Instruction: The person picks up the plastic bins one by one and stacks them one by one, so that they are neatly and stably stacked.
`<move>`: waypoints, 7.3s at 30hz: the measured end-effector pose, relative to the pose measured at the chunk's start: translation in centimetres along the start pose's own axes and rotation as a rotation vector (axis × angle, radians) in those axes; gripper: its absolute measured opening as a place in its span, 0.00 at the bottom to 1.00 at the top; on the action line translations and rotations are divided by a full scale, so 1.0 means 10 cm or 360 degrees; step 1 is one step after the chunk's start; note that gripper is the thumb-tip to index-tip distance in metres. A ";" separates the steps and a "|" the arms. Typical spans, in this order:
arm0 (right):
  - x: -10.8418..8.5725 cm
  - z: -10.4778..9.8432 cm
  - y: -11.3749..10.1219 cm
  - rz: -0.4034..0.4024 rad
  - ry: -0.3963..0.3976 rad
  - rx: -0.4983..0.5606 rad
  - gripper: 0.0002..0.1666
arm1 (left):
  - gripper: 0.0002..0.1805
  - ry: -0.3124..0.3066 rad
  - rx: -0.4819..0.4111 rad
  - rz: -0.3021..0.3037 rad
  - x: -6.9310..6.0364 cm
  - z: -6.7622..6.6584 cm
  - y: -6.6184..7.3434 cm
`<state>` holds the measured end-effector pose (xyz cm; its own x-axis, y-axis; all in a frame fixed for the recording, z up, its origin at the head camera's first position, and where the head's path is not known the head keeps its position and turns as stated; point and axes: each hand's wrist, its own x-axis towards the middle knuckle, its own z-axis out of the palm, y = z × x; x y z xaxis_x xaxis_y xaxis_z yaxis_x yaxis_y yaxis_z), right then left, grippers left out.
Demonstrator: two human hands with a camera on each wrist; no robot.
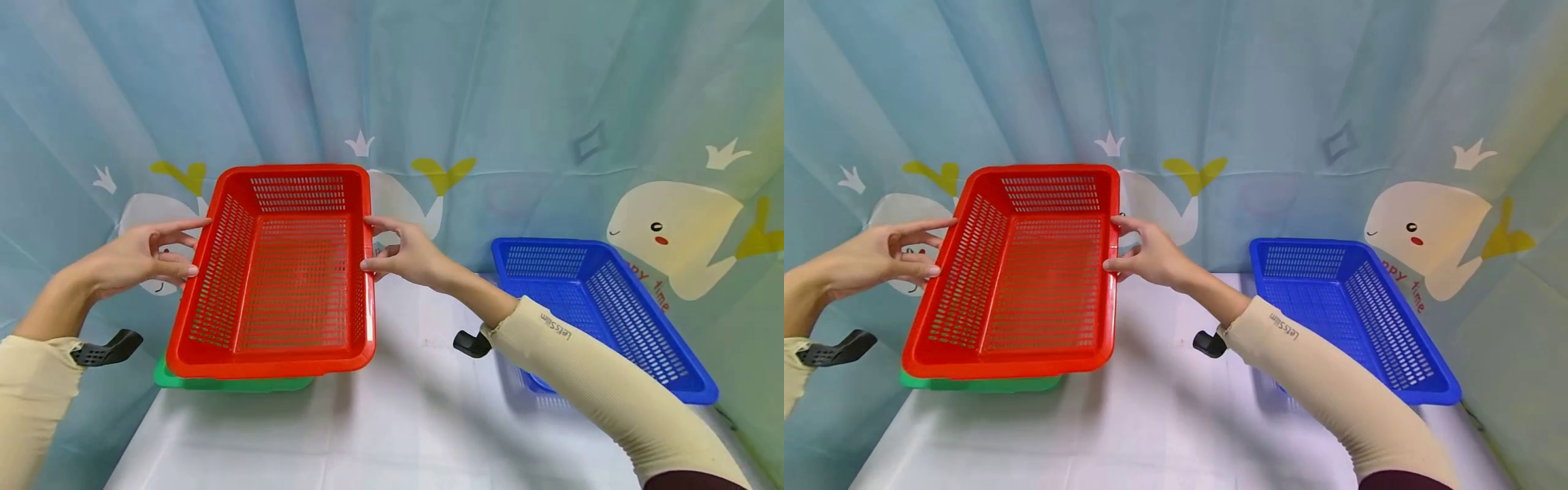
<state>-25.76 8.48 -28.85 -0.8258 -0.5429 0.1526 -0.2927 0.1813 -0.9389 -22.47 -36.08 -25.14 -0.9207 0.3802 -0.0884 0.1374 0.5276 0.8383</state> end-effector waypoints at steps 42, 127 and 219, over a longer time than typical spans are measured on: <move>0.56 0.81 0.45 0.0167 -0.0019 0.0131 0.48 | 0.38 -0.0152 -0.0113 -0.0116 -0.01 -0.48 -0.89; 0.48 1.06 0.83 0.0449 0.0075 0.0071 0.50 | 0.42 -0.0251 -0.0178 -0.0354 0.20 -0.17 -1.31; 0.32 1.21 0.99 0.0409 0.0094 0.0351 0.48 | 0.38 -0.0106 -0.0415 -0.0358 -0.01 0.04 -1.59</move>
<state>-25.50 -1.37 -41.33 -0.8874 -0.4529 -0.0858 0.0343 0.1207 -0.9921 -24.41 -44.15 -38.68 -0.8903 0.3298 -0.3140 -0.1719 0.3951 0.9024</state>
